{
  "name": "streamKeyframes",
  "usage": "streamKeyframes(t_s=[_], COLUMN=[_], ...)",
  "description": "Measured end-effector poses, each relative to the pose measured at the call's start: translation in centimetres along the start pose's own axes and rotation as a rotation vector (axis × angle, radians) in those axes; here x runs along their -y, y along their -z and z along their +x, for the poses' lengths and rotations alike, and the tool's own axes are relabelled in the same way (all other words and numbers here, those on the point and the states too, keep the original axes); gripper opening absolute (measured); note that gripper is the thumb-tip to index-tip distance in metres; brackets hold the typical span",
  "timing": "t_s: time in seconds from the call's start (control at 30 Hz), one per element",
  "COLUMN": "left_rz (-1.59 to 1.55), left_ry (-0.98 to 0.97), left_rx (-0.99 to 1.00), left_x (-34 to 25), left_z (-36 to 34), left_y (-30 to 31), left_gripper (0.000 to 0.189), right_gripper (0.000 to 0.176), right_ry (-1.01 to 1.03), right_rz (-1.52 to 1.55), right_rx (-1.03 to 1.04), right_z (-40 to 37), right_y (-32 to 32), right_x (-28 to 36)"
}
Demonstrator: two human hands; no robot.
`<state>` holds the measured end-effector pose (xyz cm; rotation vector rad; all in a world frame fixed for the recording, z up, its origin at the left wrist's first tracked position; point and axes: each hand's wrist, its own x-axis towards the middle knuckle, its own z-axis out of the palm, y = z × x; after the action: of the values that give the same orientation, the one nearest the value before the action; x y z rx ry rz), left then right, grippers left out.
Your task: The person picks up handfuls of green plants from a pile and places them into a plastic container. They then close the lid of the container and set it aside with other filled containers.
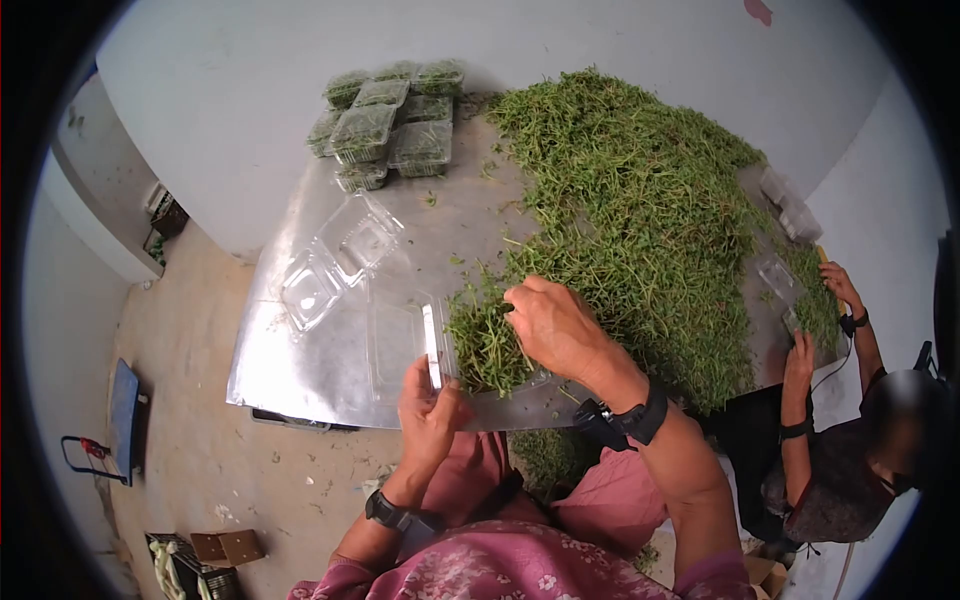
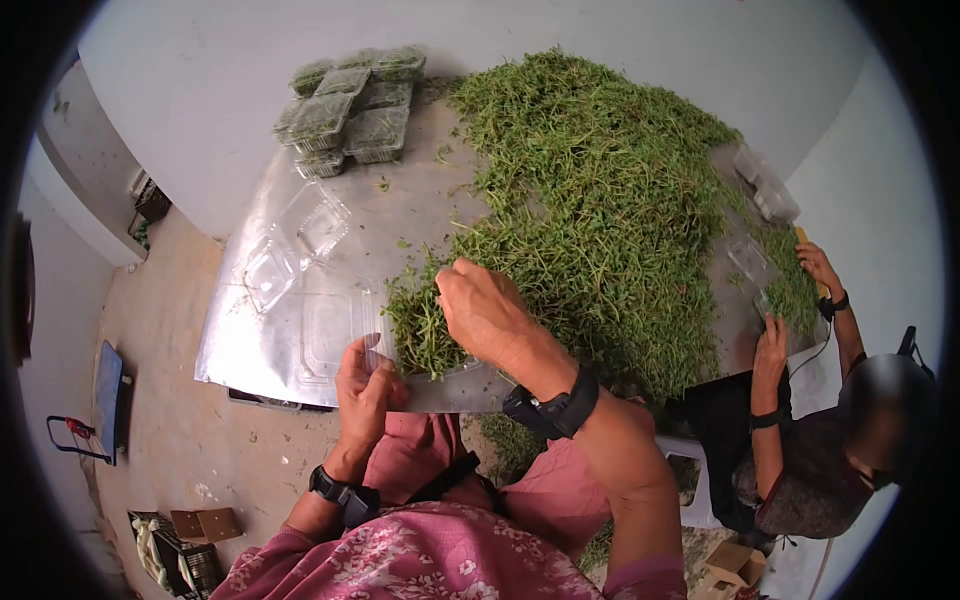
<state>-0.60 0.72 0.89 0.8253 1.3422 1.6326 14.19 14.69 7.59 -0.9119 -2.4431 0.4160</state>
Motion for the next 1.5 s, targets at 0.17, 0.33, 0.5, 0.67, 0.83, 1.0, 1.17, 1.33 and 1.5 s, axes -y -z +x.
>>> streamKeyframes(t_s=[0.17, 0.33, 0.5, 0.67, 0.83, 1.0, 1.17, 1.33, 1.5], left_rz=[-0.026, 0.001, 0.008, 0.012, 0.023, 0.028, 0.037, 0.027, 0.018], left_ry=[-0.002, 0.032, 0.013, 0.005, -0.001, 0.026, -0.029, -0.014, 0.005], left_rx=[0.014, 0.091, 0.085, 0.036, 0.037, 0.067, 0.030, 0.031, 0.030], left_x=[0.1, 0.2, 0.1, -0.1, 0.1, -0.1, 0.1, 0.0, -0.1], left_z=[0.1, 0.1, 0.0, 0.0, 0.0, -0.1, 0.0, 0.0, 0.0], left_y=[0.0, 0.8, 0.8, 0.2, 0.3, 0.5, 0.2, 0.1, 0.2], left_gripper=[0.034, 0.033, 0.032, 0.035, 0.035, 0.033, 0.036, 0.036, 0.036], right_gripper=[0.011, 0.006, 0.011, 0.014, 0.030, 0.043, 0.038, 0.029, 0.015], right_ry=[0.076, 0.111, 0.132, 0.032, -0.164, -0.369, -0.374, -0.250, -0.085], right_rz=[-0.326, -0.445, -0.344, -0.062, 0.052, 0.315, 0.249, 0.200, 0.079], right_rx=[0.164, 0.308, 0.139, -0.032, -0.035, 0.181, 0.228, 0.065, 0.042], right_z=[0.3, 0.4, -0.3, 0.5, 0.5, 0.3, 0.6, 0.5, 0.5], right_y=[-1.6, -3.8, -3.3, 1.0, 1.8, -0.2, 0.3, 1.1, 0.3], right_x=[1.0, 2.0, 1.2, 0.2, -3.6, -4.8, -4.7, -2.7, -0.3])
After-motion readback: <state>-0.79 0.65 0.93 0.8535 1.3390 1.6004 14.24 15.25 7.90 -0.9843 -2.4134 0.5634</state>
